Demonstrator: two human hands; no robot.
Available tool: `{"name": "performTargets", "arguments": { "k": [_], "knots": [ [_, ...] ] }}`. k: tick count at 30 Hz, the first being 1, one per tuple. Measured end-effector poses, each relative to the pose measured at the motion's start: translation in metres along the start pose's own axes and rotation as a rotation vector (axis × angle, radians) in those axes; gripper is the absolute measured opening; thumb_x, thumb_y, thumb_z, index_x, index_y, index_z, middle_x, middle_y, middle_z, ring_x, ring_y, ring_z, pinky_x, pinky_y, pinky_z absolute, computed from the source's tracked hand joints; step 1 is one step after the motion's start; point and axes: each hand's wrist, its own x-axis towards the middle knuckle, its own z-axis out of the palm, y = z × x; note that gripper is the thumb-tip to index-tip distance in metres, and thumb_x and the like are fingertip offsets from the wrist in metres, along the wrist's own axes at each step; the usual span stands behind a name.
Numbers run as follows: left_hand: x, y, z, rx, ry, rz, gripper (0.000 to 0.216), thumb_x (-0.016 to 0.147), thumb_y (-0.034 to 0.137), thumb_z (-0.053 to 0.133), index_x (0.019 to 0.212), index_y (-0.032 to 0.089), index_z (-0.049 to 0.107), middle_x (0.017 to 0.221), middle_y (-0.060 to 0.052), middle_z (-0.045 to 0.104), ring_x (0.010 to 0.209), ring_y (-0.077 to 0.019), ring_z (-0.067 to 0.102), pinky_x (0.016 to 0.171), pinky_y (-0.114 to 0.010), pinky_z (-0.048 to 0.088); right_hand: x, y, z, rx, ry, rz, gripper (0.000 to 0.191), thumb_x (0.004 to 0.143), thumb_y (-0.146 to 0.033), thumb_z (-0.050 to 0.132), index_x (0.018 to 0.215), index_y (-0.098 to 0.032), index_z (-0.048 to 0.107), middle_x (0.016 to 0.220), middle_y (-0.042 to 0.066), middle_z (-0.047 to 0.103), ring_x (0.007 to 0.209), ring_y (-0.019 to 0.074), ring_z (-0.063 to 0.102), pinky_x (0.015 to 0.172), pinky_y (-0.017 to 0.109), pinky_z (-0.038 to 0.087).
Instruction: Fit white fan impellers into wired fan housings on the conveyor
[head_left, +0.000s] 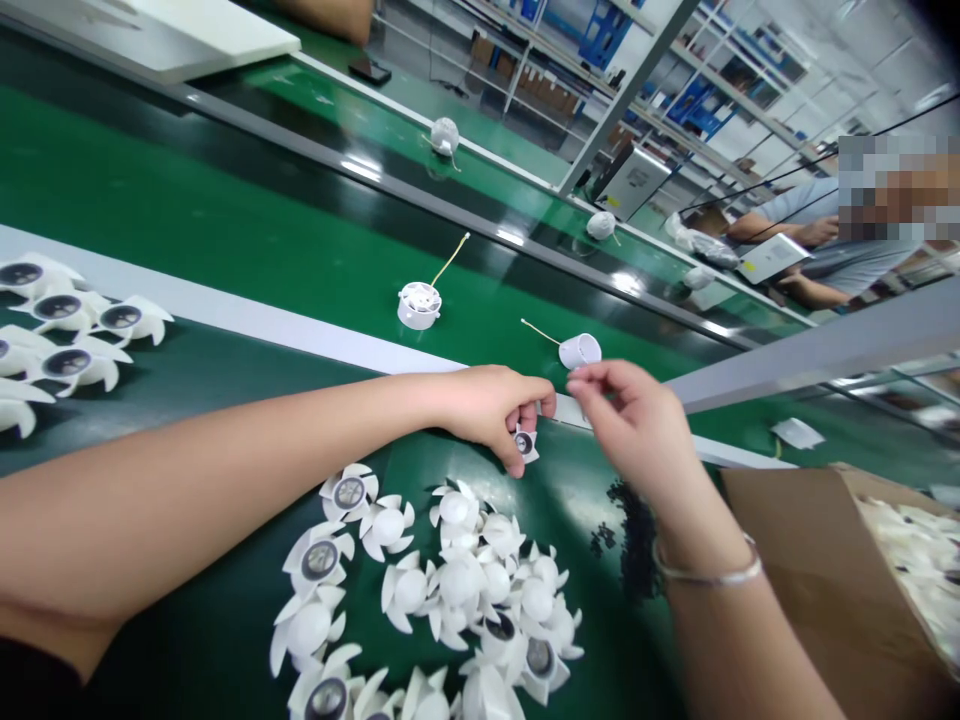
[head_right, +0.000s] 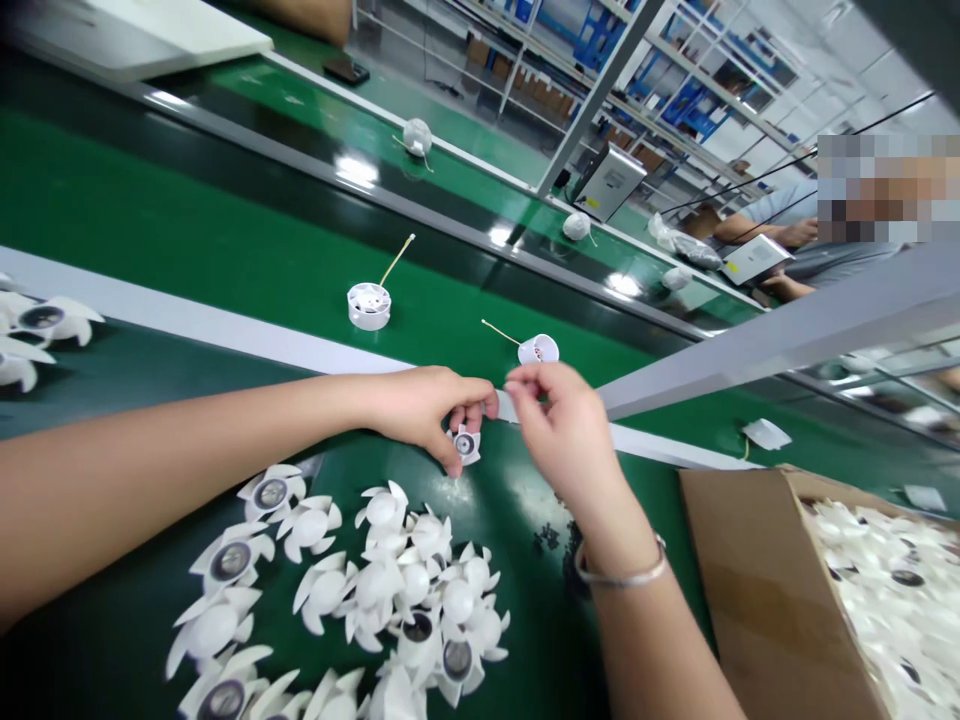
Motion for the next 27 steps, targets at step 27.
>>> {"name": "performTargets", "arguments": {
  "k": [27],
  "knots": [
    [0.002,-0.004,-0.013,-0.528,0.005,-0.07,0.039,0.072,0.027,0.08,0.103,0.019,0.058,0.09,0.003,0.058,0.063,-0.006,0.05,0.061,-0.022,0.041,-0.057,-0.009,0.018,0.161,-0.027,-0.276,0.016,0.09,-0.015,0.063,0.102,-0.023,0.07,0.126,0.008,0.064,0.113,0.0205,0.064,0.095,0.036,0.055]
  ]
}}
